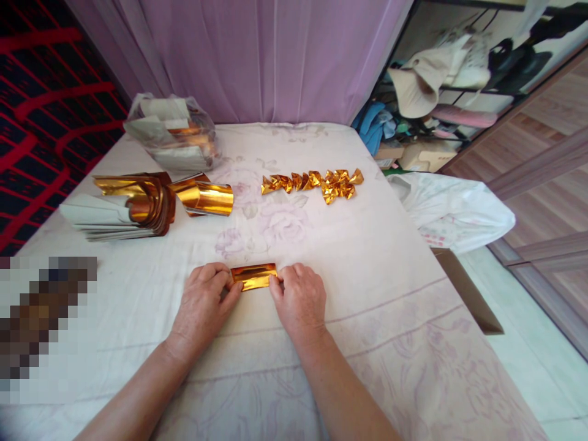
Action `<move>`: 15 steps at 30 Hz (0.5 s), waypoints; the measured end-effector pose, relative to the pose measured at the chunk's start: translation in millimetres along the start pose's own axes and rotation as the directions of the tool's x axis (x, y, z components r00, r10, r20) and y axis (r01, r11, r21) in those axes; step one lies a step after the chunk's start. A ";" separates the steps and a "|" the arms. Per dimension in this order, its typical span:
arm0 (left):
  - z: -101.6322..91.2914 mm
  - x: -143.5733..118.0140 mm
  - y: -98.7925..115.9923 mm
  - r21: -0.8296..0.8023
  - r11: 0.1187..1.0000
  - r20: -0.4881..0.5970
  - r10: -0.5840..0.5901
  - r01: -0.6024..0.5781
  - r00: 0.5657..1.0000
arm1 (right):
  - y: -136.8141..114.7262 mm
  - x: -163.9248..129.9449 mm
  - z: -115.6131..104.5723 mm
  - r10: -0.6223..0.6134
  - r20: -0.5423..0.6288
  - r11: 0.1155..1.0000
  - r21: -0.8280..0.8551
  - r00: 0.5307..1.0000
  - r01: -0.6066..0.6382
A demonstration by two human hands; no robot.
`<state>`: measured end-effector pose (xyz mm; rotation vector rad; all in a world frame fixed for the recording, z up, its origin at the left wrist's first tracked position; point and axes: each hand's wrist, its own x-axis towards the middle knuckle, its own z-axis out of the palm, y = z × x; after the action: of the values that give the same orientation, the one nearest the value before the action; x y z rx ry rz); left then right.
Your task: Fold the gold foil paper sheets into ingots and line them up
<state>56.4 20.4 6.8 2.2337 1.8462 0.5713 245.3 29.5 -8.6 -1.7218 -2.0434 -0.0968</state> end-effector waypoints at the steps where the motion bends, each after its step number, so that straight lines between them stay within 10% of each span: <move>1: 0.0 0.2 -0.1 0.000 1.000 -0.001 -0.003 0.003 1.000 | 0.1 -0.1 0.1 -0.001 0.002 1.000 0.000 1.000 0.001; 15: 5.8 -2.7 -4.3 -0.058 0.997 -0.073 0.044 -0.048 0.996 | 4.7 0.6 2.0 -0.141 0.069 0.974 0.188 0.988 0.126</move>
<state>54.4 19.3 -0.5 2.2505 1.7900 0.7134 249.1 31.7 -11.3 -1.4993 -2.1525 0.1179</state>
